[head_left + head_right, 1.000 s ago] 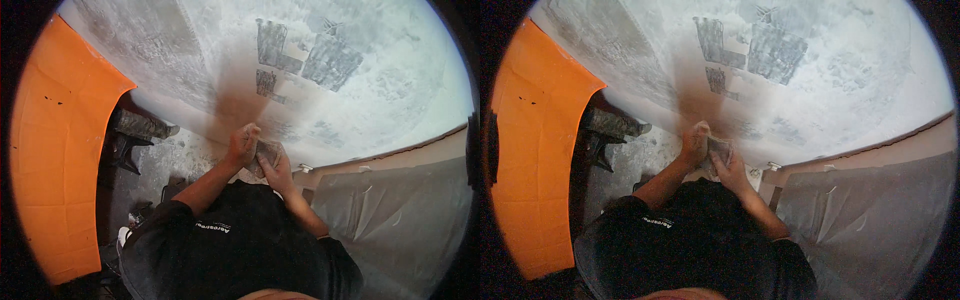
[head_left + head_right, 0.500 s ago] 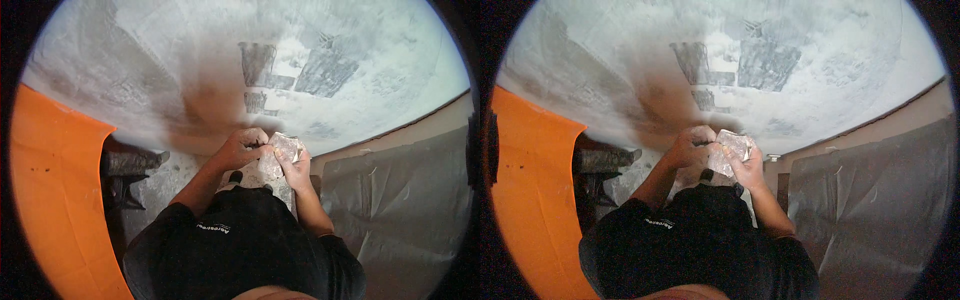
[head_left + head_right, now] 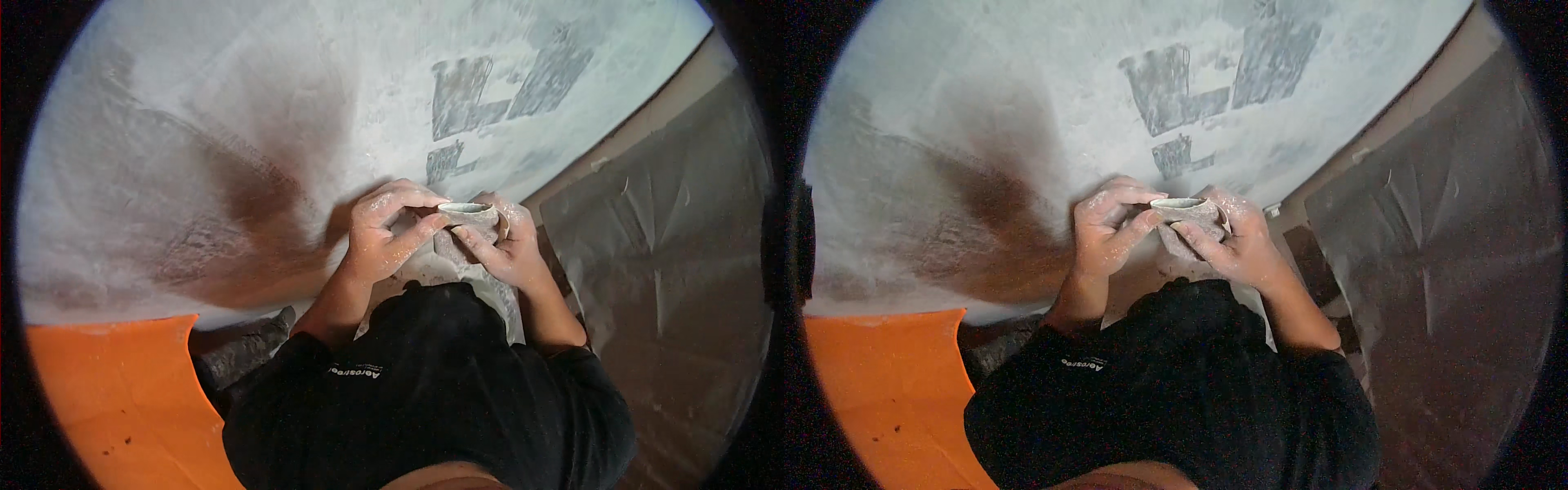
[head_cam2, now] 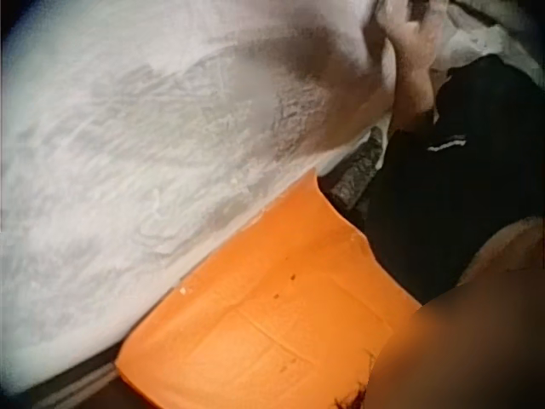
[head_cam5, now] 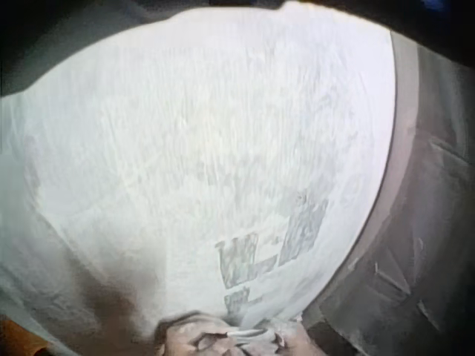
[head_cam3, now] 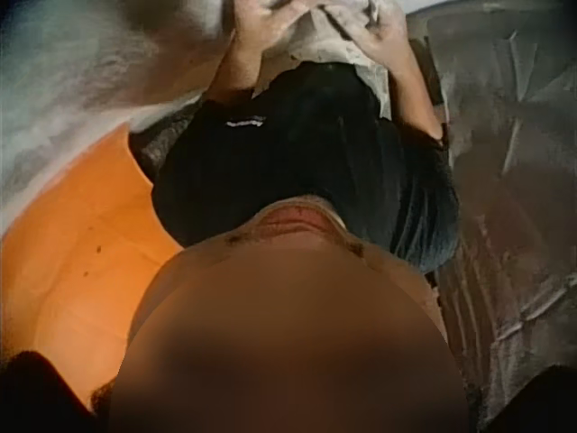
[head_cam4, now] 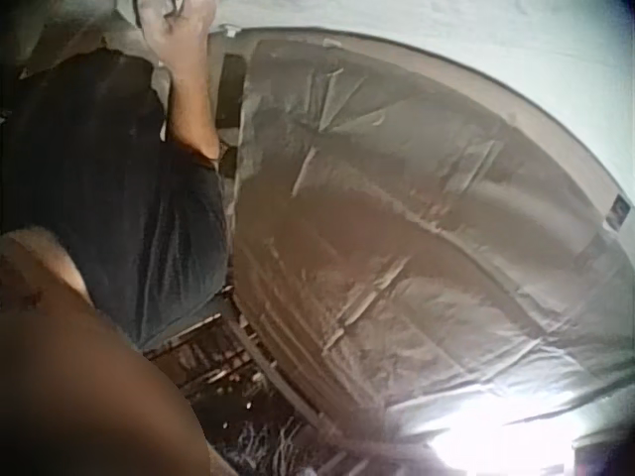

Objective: Repairing holes and cracks in a wall using putty and sandpaper.

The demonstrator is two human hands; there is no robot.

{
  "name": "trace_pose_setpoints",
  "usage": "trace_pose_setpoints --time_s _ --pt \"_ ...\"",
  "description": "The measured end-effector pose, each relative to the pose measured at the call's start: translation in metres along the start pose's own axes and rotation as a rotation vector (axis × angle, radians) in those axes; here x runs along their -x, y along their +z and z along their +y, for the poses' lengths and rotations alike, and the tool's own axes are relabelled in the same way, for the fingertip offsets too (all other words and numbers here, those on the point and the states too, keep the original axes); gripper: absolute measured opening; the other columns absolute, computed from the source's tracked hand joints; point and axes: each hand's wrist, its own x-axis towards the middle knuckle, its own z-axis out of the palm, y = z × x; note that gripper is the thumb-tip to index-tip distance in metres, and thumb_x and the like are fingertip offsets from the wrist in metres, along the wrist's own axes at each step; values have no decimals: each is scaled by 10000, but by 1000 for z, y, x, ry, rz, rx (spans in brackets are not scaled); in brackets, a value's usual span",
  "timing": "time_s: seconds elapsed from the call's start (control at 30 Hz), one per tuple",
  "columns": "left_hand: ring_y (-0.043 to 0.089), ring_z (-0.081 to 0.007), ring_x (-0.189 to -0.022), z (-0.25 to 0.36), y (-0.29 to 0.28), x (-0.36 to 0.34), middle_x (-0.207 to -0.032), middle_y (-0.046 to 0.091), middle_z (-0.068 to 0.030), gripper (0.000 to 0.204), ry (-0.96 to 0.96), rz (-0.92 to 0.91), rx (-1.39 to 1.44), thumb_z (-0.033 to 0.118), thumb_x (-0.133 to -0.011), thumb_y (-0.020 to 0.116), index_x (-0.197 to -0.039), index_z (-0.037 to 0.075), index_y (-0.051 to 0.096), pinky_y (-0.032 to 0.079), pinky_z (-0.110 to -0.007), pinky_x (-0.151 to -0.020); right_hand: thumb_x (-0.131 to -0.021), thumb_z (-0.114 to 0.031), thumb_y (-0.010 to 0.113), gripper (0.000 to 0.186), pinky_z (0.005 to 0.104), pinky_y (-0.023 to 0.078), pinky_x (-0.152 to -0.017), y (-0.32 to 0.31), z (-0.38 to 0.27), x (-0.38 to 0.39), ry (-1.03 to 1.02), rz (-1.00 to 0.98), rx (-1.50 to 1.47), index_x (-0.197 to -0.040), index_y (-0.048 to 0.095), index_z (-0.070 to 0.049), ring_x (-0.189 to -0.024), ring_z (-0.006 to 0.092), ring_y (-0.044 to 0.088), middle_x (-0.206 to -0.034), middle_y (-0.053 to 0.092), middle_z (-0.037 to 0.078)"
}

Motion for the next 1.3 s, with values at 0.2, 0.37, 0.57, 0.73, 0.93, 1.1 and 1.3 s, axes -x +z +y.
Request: trace_pose_setpoints --time_s 0.2,0.37,0.57,0.73,0.93,1.1,1.3 --pt "630 -156 -792 -10 1 1 -884 694 -108 143 -4 7 163 -76 -784 725 -911 -19 693 485 -267 -716 -833 -96 746 195 277 455 -641 18 -23 12 -56 179 -17 -975 643 -12 -734 128 567 -822 610 66" --pt "614 -148 -771 -3 17 -2 -859 679 -99 119 -45 -27 191 -78 -784 728 -888 -32 691 474 -257 -685 -886 -113 718 161 261 461 -709 26 -18 28 209 316 -238 -994 643 -21 -794 83 544 -896 626 14" --pt "604 -137 -771 -4 30 2 -888 663 -97 175 48 -28 37 -70 -778 737 -945 -34 697 477 -247 -659 -911 -81 679 195 275 492 -815 28 -26 38 160 332 -204 -1088 628 -16 -905 99 602 -974 662 48" --pt "615 -151 -778 0 20 1 -943 653 -126 272 276 39 -84 -37 -811 705 -1076 -30 646 504 -259 -674 -919 -39 646 170 276 507 -792 30 -26 29 24 445 -138 -1082 651 8 -885 118 631 -967 691 82" --pt "634 -197 -758 19 -1 -17 -881 662 -111 242 354 66 -219 -48 -797 686 -1036 -9 682 523 -297 -677 -925 -28 619 165 262 507 -750 33 -35 6 -49 280 -227 -1085 625 8 -838 109 629 -925 684 61" --pt "659 -243 -791 29 -11 -15 -887 681 -118 207 409 -3 -386 -54 -791 680 -985 9 712 531 -312 -700 -909 -58 641 210 273 502 -774 42 -43 6 92 182 -503 -1108 588 -10 -862 96 606 -916 661 40" --pt "669 -238 -810 30 -13 -6 -906 683 -121 157 311 -48 -360 -43 -808 682 -956 8 676 529 -307 -732 -920 -134 642 256 286 492 -789 44 -32 9 138 164 -536 -1137 578 -14 -873 109 594 -948 656 49"
